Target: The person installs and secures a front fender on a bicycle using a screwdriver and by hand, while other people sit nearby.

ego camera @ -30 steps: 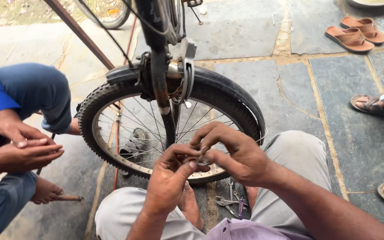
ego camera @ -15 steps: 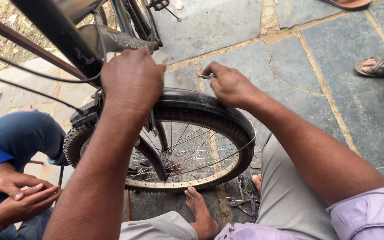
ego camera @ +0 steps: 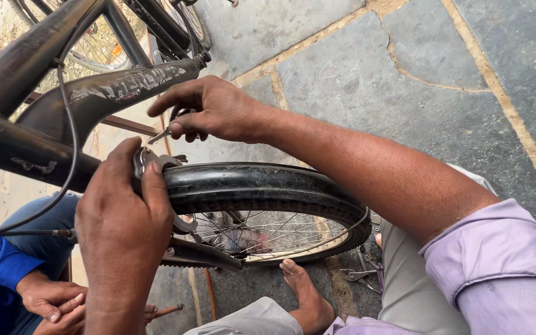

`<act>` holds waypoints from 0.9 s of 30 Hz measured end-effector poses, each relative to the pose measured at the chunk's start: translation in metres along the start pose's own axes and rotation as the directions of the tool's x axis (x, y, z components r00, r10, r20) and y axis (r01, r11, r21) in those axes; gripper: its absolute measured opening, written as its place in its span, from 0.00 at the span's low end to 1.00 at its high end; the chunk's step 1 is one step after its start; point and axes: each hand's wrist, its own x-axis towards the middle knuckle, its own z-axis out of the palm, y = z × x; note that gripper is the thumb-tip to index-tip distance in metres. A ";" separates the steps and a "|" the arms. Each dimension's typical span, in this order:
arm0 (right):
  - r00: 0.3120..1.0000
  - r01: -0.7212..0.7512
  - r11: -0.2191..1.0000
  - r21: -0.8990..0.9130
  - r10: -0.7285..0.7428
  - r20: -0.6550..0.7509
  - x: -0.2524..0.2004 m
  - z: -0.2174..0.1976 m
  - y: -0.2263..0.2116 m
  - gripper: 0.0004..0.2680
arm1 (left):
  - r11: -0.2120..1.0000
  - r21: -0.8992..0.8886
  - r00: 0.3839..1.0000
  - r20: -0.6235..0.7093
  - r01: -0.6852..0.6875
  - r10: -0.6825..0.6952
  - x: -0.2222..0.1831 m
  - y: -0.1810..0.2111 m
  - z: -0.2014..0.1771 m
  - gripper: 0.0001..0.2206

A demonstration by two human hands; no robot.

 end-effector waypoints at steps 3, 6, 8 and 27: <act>0.990 0.136 0.990 0.027 -0.137 0.030 0.014 -0.002 0.015 0.11 | 0.994 0.031 0.994 -0.026 -0.104 0.105 0.000 -0.004 0.000 0.17; 0.975 0.086 0.994 0.064 -0.097 0.202 0.026 -0.007 0.027 0.08 | 1.000 0.020 0.999 0.048 0.010 -0.011 0.002 -0.007 0.000 0.22; 0.945 0.070 0.979 0.191 -0.126 0.300 0.029 -0.009 0.031 0.07 | 0.998 0.046 0.999 0.033 -0.041 0.039 0.002 -0.004 0.002 0.23; 0.890 0.328 0.928 0.176 -0.366 0.271 0.064 -0.001 0.052 0.05 | 0.923 -0.324 0.971 0.185 0.206 -0.151 0.007 -0.009 0.015 0.27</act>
